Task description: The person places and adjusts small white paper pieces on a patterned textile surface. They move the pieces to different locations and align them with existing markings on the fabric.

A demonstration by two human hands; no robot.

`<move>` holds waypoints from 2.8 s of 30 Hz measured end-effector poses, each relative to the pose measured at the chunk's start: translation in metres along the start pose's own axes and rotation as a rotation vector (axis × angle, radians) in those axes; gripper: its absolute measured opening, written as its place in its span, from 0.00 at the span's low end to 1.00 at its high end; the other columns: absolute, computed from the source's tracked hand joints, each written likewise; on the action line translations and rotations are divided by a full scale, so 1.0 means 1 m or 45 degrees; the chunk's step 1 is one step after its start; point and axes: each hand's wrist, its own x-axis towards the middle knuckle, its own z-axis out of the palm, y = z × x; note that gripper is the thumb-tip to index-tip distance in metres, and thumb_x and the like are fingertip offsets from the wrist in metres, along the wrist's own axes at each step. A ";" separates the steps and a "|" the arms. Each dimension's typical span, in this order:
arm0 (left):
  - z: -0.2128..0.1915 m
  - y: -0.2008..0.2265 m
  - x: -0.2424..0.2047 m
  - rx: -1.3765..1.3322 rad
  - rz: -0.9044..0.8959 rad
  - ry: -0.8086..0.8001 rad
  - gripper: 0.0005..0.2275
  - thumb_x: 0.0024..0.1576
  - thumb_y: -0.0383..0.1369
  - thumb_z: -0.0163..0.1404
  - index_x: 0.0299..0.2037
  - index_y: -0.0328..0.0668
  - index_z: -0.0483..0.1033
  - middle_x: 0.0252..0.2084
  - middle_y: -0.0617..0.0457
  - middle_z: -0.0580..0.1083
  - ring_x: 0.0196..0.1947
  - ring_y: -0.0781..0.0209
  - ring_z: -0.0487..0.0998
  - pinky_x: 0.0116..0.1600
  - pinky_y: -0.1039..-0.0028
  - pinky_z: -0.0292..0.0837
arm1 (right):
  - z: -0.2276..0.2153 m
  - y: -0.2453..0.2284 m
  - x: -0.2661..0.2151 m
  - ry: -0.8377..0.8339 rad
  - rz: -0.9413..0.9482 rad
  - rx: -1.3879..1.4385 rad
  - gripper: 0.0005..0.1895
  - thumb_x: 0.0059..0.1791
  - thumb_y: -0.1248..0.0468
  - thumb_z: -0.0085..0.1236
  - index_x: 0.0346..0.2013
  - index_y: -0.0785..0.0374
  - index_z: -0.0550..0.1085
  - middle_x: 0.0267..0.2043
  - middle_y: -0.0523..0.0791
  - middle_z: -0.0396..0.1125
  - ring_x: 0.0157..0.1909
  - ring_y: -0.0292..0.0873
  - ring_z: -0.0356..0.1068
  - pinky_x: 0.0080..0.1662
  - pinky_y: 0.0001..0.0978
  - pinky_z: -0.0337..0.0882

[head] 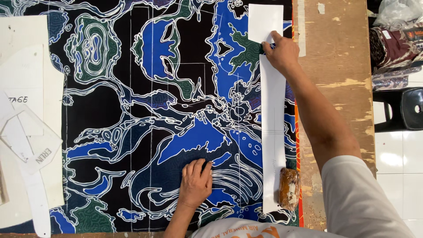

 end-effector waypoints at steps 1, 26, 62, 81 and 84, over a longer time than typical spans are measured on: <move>0.000 0.000 0.000 -0.003 0.000 0.002 0.14 0.57 0.31 0.52 0.52 0.35 0.77 0.54 0.41 0.71 0.56 0.46 0.70 0.62 0.53 0.62 | 0.000 0.000 0.000 -0.001 0.000 -0.003 0.20 0.54 0.49 0.59 0.50 0.61 0.75 0.28 0.53 0.72 0.35 0.61 0.73 0.39 0.55 0.70; 0.004 0.000 -0.001 0.050 -0.002 -0.001 0.15 0.57 0.32 0.52 0.52 0.36 0.77 0.54 0.42 0.72 0.55 0.46 0.70 0.61 0.53 0.62 | -0.001 -0.003 0.002 -0.091 0.156 0.061 0.26 0.53 0.47 0.57 0.59 0.60 0.71 0.33 0.53 0.74 0.40 0.58 0.75 0.44 0.51 0.71; 0.002 0.000 0.001 0.044 -0.004 -0.005 0.14 0.57 0.33 0.52 0.51 0.36 0.78 0.53 0.42 0.72 0.54 0.47 0.71 0.61 0.54 0.63 | -0.022 -0.017 0.014 -0.108 0.433 0.456 0.37 0.39 0.56 0.77 0.53 0.73 0.68 0.47 0.57 0.72 0.46 0.50 0.76 0.48 0.41 0.75; 0.005 -0.001 0.000 0.029 -0.018 -0.023 0.15 0.57 0.33 0.52 0.51 0.35 0.78 0.53 0.41 0.71 0.55 0.46 0.71 0.61 0.54 0.62 | -0.021 -0.030 0.019 -0.154 0.509 0.437 0.39 0.39 0.54 0.77 0.54 0.73 0.67 0.43 0.56 0.73 0.38 0.48 0.76 0.39 0.39 0.76; 0.005 -0.002 -0.001 0.028 -0.013 -0.020 0.15 0.56 0.33 0.52 0.52 0.36 0.78 0.54 0.41 0.71 0.55 0.46 0.70 0.61 0.54 0.62 | -0.018 -0.028 0.018 -0.141 0.492 0.444 0.39 0.39 0.54 0.77 0.54 0.73 0.67 0.43 0.56 0.73 0.40 0.48 0.76 0.40 0.40 0.76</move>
